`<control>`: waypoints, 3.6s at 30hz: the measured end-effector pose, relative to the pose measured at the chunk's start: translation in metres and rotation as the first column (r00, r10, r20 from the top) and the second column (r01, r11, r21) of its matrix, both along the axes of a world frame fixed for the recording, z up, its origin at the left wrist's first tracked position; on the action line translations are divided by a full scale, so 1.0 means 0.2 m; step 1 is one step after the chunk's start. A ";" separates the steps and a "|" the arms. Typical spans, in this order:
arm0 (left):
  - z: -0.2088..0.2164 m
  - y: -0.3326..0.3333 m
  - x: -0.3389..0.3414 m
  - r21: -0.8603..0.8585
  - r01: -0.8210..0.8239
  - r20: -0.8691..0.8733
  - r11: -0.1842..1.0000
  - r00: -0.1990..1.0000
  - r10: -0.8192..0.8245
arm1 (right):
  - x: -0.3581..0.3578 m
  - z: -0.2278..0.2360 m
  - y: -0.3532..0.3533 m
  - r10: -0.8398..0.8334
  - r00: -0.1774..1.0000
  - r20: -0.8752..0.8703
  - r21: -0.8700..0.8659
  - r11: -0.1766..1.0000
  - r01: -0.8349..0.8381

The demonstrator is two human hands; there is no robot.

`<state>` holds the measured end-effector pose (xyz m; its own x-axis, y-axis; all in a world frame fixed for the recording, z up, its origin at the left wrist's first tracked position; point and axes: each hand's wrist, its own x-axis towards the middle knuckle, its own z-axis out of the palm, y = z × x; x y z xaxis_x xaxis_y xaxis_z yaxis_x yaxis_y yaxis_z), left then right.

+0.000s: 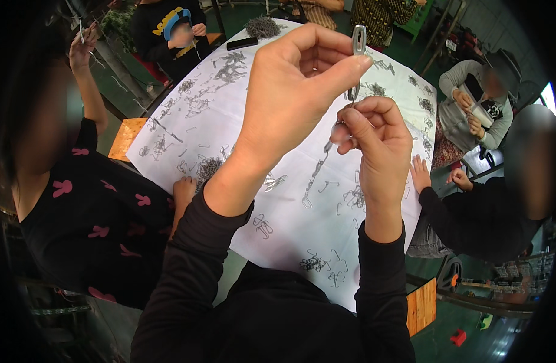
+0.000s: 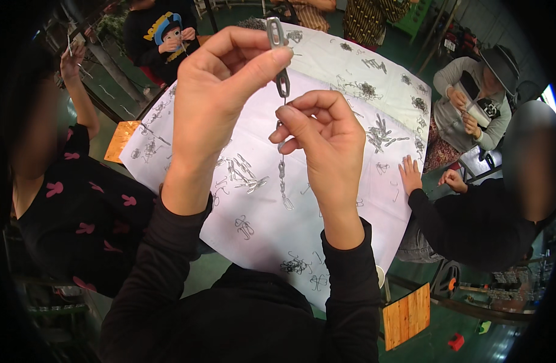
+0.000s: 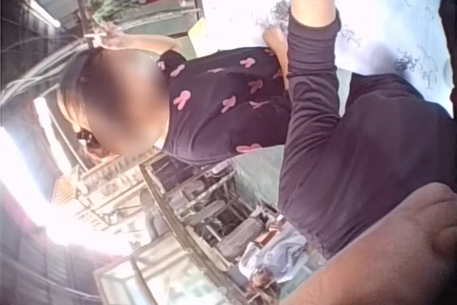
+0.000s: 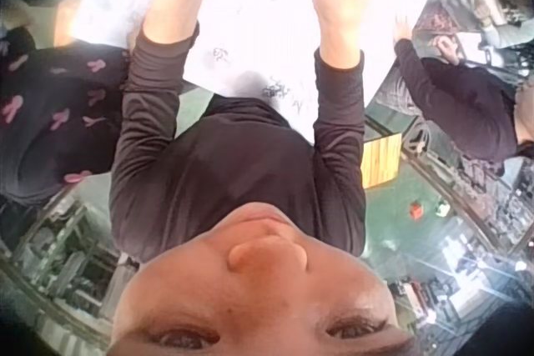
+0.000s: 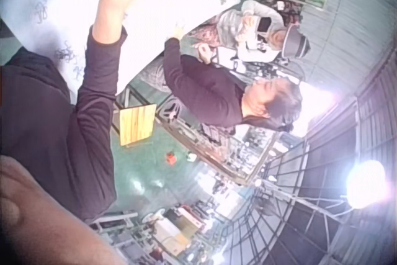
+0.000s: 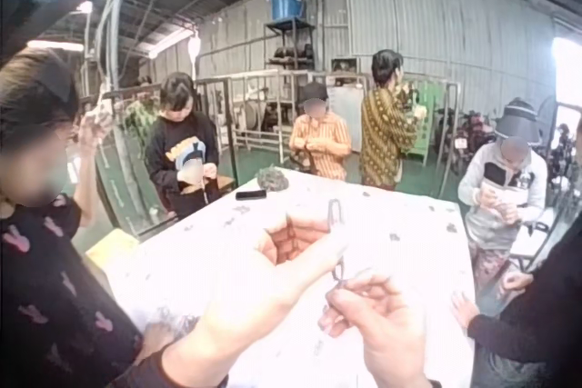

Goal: The person links individual paperclips together by hand to form a chain. They repeatedly pick up paperclips from a large white sheet, connect them, and hang the completed chain onto a nearby metal frame. The process is repeated multiple times throughout the video.

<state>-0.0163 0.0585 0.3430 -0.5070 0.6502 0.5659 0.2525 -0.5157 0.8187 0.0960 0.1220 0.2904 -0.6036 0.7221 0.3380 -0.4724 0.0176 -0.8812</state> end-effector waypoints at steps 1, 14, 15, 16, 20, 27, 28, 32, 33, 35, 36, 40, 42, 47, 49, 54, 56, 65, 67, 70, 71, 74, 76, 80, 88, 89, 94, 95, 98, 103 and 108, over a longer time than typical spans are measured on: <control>0.00 0.00 0.00 0.005 -0.011 -0.015 1.000 1.000 0.011 | 0.00 0.00 0.00 -0.026 0.999 -0.023 0.006 1.000 0.026; 0.04 0.06 -0.06 0.048 -0.003 -0.086 0.999 0.996 0.007 | 0.21 -1.48 0.72 -0.487 -0.080 0.870 0.493 0.867 0.073; 0.04 0.04 -0.08 0.052 -0.025 -0.108 0.998 0.994 0.030 | 0.18 -1.49 0.69 -0.531 -0.114 0.840 0.535 0.845 0.011; 0.03 0.05 -0.10 0.060 -0.026 -0.134 0.998 0.990 0.034 | 0.19 -1.51 0.68 -0.578 -0.157 0.801 0.582 0.813 -0.025; 0.05 0.02 -0.10 0.025 -0.002 -0.031 1.000 0.999 0.003 | 0.25 -1.79 0.71 -0.711 -0.076 0.699 0.687 0.697 -0.207; 0.07 -0.05 -0.11 0.011 -0.043 -0.127 0.999 0.991 0.045 | 0.20 -1.57 0.81 -0.286 0.368 0.885 0.317 0.948 -0.027; 0.08 -0.06 -0.10 0.008 -0.037 -0.143 0.999 0.989 0.038 | 0.19 -1.54 0.85 -0.147 0.550 0.822 0.176 0.984 0.002; 0.09 -0.08 -0.10 0.010 -0.086 -0.184 0.996 0.979 0.086 | 0.04 -0.42 0.53 0.051 0.910 0.411 -0.012 0.999 -0.051; 0.09 -0.09 -0.09 0.004 -0.111 -0.164 0.994 0.980 0.111 | 0.01 -0.21 0.44 0.051 0.948 0.314 0.020 0.998 -0.060; 0.09 -0.12 -0.08 -0.012 -0.144 -0.122 0.989 0.982 0.141 | -0.01 0.13 0.26 0.074 0.985 0.158 0.082 0.993 -0.088; 0.09 -0.13 -0.08 -0.018 -0.158 -0.131 0.987 0.979 0.154 | -0.01 0.24 0.19 0.101 0.990 0.099 0.113 0.987 -0.112; 0.12 -0.16 -0.06 -0.018 -0.188 -0.163 0.982 0.969 0.183 | -0.05 0.43 0.07 0.193 0.980 -0.043 0.201 0.963 -0.181; 0.12 -0.16 -0.05 -0.021 -0.202 -0.178 0.979 0.964 0.195 | -0.07 0.44 0.06 0.210 0.977 -0.032 0.207 0.958 -0.199; 0.10 -0.14 -0.05 0.012 -0.272 -0.306 0.962 0.915 0.263 | -0.12 0.44 0.07 0.143 0.989 -0.042 0.222 0.966 -0.130; 0.06 -0.14 -0.06 0.046 -0.271 -0.331 0.962 0.904 0.271 | -0.15 0.43 0.07 0.103 0.988 -0.116 0.222 0.972 -0.075; -0.09 -0.14 -0.17 0.094 -0.182 -0.129 0.979 0.973 0.193 | -0.07 0.44 0.23 0.377 0.919 -0.112 0.286 0.898 -0.334; -0.43 -0.08 -0.34 0.012 -0.278 -0.150 0.960 0.949 0.277 | -0.08 0.47 0.07 0.219 0.959 -0.179 0.319 0.935 -0.154; -1.82 -0.16 -0.31 -0.786 -0.527 -0.567 0.323 0.823 -0.037 | 0.16 0.50 0.26 0.242 0.964 -0.113 0.248 0.946 -0.209; -1.92 -0.13 -0.31 -0.707 -0.617 -0.675 0.346 0.734 -0.071 | 0.18 0.52 0.21 0.171 0.977 -0.131 0.241 0.961 -0.136; -1.99 -0.08 -0.31 -0.660 -0.640 -0.740 0.393 0.644 -0.196 | 0.20 0.51 0.19 0.341 0.934 -0.108 0.359 0.889 -0.284; -2.01 -0.09 -0.31 -0.632 -0.663 -0.767 0.401 0.608 -0.203 | 0.18 0.49 0.17 0.371 0.923 -0.100 0.377 0.873 -0.310; -1.96 -0.15 -0.24 -0.526 -0.713 -0.848 0.464 0.478 -0.227 | 0.13 0.44 0.10 0.375 0.922 -0.094 0.398 0.863 -0.310; -1.95 -0.15 -0.20 -0.479 -0.697 -0.877 0.534 0.400 -0.264 | 0.14 0.44 0.03 0.244 0.963 -0.112 0.391 0.902 -0.183; -1.94 -0.17 -0.21 -0.444 -0.696 -0.891 0.564 0.410 -0.195 | 0.11 0.42 -0.02 0.193 0.969 -0.155 0.342 0.931 -0.130; -0.54 0.06 -0.34 -0.060 -0.373 -0.262 0.926 0.901 0.346 | 0.09 0.40 -0.10 0.150 0.980 -0.130 0.275 0.955 -0.110; -0.35 0.05 -0.34 -0.014 -0.219 -0.124 0.976 0.968 0.216 | 0.07 0.39 -0.11 0.163 0.976 -0.144 0.262 0.957 -0.121; 0.29 -0.18 -0.12 0.177 0.073 -0.098 0.981 0.994 -0.057 | 0.04 0.41 -0.13 0.174 0.980 -0.092 0.269 0.952 -0.144; 0.33 -0.20 -0.10 0.180 0.060 -0.142 0.982 0.989 -0.034 | 0.03 0.41 -0.14 0.155 0.985 -0.077 0.282 0.951 -0.128; 0.39 -0.22 -0.07 0.184 0.019 -0.209 0.983 0.978 0.020 | 0.00 0.40 -0.15 0.114 0.991 -0.074 0.294 0.952 -0.088; 0.37 -0.22 -0.10 0.172 0.134 -0.184 0.976 0.978 -0.102 | 0.02 0.41 -0.17 0.048 0.996 -0.072 0.332 0.943 -0.021; 0.42 -0.29 -0.03 0.069 0.026 -0.200 0.997 0.980 -0.012 | 0.00 0.41 -0.17 0.015 0.998 -0.053 0.345 0.939 0.004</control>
<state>-0.0218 0.0003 0.4271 -0.3676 0.6134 0.6990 0.3967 -0.5764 0.7144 0.0953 0.0884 0.3731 -0.5809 0.5523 0.5979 -0.5200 0.3133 -0.7947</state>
